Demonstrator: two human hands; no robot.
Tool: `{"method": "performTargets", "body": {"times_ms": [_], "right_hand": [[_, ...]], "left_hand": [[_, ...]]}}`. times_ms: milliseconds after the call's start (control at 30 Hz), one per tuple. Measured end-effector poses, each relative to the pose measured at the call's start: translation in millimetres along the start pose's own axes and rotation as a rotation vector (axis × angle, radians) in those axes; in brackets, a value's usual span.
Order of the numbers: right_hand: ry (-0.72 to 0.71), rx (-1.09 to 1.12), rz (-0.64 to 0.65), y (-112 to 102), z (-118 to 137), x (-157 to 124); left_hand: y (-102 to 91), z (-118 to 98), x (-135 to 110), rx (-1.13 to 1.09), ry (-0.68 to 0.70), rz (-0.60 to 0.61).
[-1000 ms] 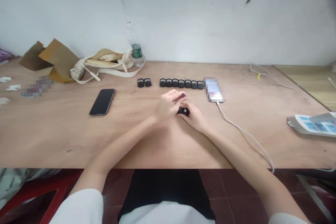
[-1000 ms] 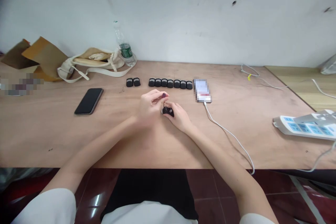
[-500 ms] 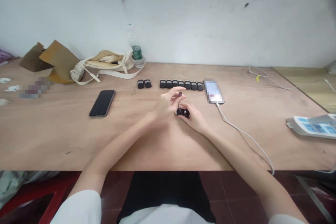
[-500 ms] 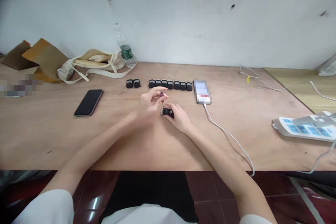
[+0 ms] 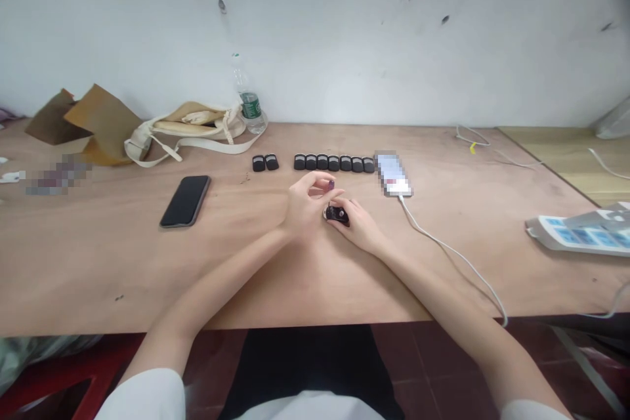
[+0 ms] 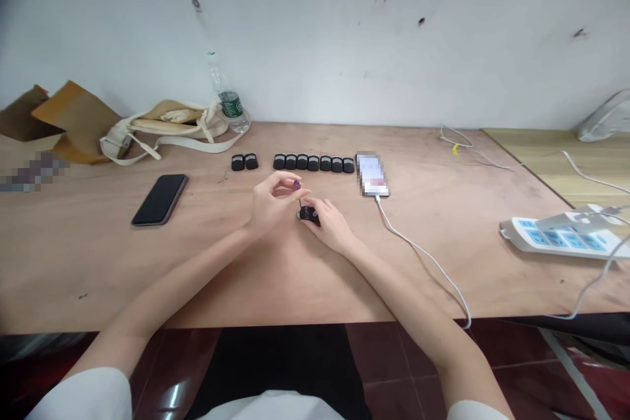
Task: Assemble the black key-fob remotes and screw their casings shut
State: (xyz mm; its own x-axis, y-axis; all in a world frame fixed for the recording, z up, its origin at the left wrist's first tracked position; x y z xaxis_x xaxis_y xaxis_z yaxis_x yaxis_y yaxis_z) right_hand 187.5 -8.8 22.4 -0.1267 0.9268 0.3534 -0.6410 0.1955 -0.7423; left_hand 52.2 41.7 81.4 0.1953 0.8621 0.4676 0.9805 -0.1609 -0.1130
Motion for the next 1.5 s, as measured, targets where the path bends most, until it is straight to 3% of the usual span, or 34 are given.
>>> {"method": "performTargets", "body": {"times_ms": [167,367,567,667,767,833,1000,1300,1500], "right_hand": [[0.016,0.166,-0.026,-9,5,1],[0.038,0.355,-0.306,-58,32,22],[-0.008,0.293,-0.212,-69,54,49],[0.061,0.373,-0.191,-63,47,48],[0.117,0.543,-0.160,-56,39,45],[0.132,0.631,-0.121,-53,38,45],[0.178,0.640,-0.092,-56,37,49],[0.208,0.500,-0.206,-59,35,41],[0.197,0.367,-0.363,-53,45,34]], "left_hand": [[-0.1,0,2,-0.018,-0.022,0.008],[1.6,-1,0,-0.047,-0.080,0.011],[3.0,17,-2,0.056,-0.113,0.040],[5.3,33,-1,0.131,-0.041,0.209],[11.3,46,-3,0.267,0.107,0.495],[12.2,53,-6,0.317,0.115,0.586],[11.5,55,-9,0.379,0.054,0.535],[12.2,50,-10,0.355,0.096,0.427],[12.4,50,-16,0.329,0.031,0.344]]}}
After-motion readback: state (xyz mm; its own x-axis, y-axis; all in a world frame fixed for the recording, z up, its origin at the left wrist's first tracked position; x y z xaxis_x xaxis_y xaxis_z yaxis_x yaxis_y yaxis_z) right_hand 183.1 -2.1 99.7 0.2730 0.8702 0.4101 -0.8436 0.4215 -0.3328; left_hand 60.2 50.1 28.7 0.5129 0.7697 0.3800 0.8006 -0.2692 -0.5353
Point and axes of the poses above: each hand's wrist, its own x-axis towards the middle knuckle, its own y-axis out of the palm, z = x × y, the point moved 5 cm from there along x, towards the middle knuckle, and after that the axes turned 4 degrees about -z, right-handed, at the moved point
